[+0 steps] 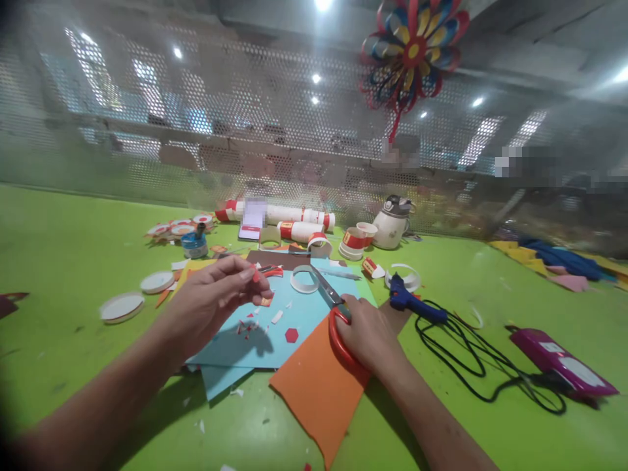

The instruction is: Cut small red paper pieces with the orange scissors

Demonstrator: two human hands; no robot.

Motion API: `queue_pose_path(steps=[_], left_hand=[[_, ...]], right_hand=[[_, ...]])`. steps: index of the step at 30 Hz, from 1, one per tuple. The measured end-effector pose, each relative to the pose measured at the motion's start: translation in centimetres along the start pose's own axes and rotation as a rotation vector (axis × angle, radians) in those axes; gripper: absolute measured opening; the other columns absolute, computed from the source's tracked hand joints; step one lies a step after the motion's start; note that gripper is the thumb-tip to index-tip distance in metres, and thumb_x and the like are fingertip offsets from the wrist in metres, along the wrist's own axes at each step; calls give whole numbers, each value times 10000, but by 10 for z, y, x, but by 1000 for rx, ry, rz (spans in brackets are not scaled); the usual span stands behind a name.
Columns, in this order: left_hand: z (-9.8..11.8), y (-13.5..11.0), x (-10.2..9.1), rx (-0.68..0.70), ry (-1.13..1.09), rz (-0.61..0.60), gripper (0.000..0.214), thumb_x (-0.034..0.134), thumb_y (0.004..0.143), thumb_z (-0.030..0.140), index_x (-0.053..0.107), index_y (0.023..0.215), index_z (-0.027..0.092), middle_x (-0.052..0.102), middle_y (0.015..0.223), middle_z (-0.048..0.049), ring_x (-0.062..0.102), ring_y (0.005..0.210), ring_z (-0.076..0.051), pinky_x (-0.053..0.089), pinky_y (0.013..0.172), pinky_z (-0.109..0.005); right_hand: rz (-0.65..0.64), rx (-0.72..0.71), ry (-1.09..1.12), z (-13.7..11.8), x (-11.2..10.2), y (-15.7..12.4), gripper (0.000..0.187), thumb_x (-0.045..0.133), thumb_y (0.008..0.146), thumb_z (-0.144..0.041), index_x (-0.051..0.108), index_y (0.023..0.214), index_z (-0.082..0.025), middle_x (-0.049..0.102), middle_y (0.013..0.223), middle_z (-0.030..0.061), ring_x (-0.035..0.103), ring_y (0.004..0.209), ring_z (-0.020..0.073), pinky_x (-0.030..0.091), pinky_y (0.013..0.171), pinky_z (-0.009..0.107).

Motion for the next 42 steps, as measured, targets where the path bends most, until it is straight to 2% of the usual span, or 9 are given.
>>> queue_pose_path(steps=[7, 12, 16, 19, 23, 33, 39, 42], left_hand=[[0, -1, 1, 10, 1, -26, 122, 554, 818, 234, 554, 717, 167, 639, 727, -16, 623, 727, -167, 467, 693, -325], [3, 5, -2, -11, 17, 60, 129, 604, 735, 176, 529, 633, 154, 630, 673, -23, 615, 667, -164, 445, 629, -312], [5, 12, -10, -5, -11, 164, 139, 649, 671, 141, 534, 593, 144, 604, 611, -12, 608, 633, -145, 432, 594, -275], [4, 17, -18, 3, -24, 227, 151, 674, 663, 149, 543, 588, 139, 625, 630, -23, 616, 646, -137, 447, 639, -274], [0, 23, -27, -5, -50, 278, 160, 696, 655, 154, 547, 597, 137, 626, 603, -16, 590, 560, -104, 458, 604, -250], [-8, 30, -45, -8, -75, 281, 85, 668, 682, 94, 587, 663, 115, 650, 655, -38, 659, 669, -139, 497, 602, -223], [-19, 34, -48, -50, -20, 306, 107, 641, 687, 51, 566, 689, 127, 642, 617, -31, 655, 610, -132, 504, 574, -233], [-27, 34, -44, -87, 15, 280, 136, 668, 670, 48, 564, 709, 128, 648, 617, -38, 663, 601, -141, 486, 536, -218]], right_hand=[[37, 28, 7, -7, -4, -3, 357, 442, 862, -291, 572, 1171, -169, 680, 1072, 130, 625, 978, 286, 420, 742, 308], [72, 85, -13, -5, -8, -2, 389, 433, 877, -320, 538, 1222, -174, 673, 1095, 123, 626, 980, 274, 434, 742, 307], [31, 141, -66, 3, -11, 4, 404, 452, 884, -356, 547, 1225, -161, 685, 1061, 146, 633, 967, 308, 451, 762, 361], [-11, 157, -109, 8, -13, 6, 359, 491, 904, -349, 542, 1213, -174, 666, 1076, 109, 634, 951, 258, 480, 783, 390], [-30, 181, -162, 10, -12, 7, 317, 515, 921, -341, 532, 1192, -177, 618, 1118, 69, 629, 928, 201, 512, 797, 414], [-35, 162, -244, 4, -4, 4, 309, 506, 922, -351, 539, 1169, -169, 637, 1054, 62, 639, 879, 194, 517, 759, 394], [-17, 118, -269, -3, 0, 3, 370, 428, 904, -362, 537, 1190, -154, 685, 970, 153, 649, 901, 313, 465, 644, 366], [-12, 105, -311, -5, 1, 1, 352, 445, 919, -377, 536, 1177, -155, 672, 975, 112, 650, 863, 255, 486, 666, 366]])
Point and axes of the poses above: each hand's wrist, its own y-axis towards the middle knuckle, its own x-axis out of the palm, z = x × y, the point moved 1 cm from there along y, towards the middle knuckle
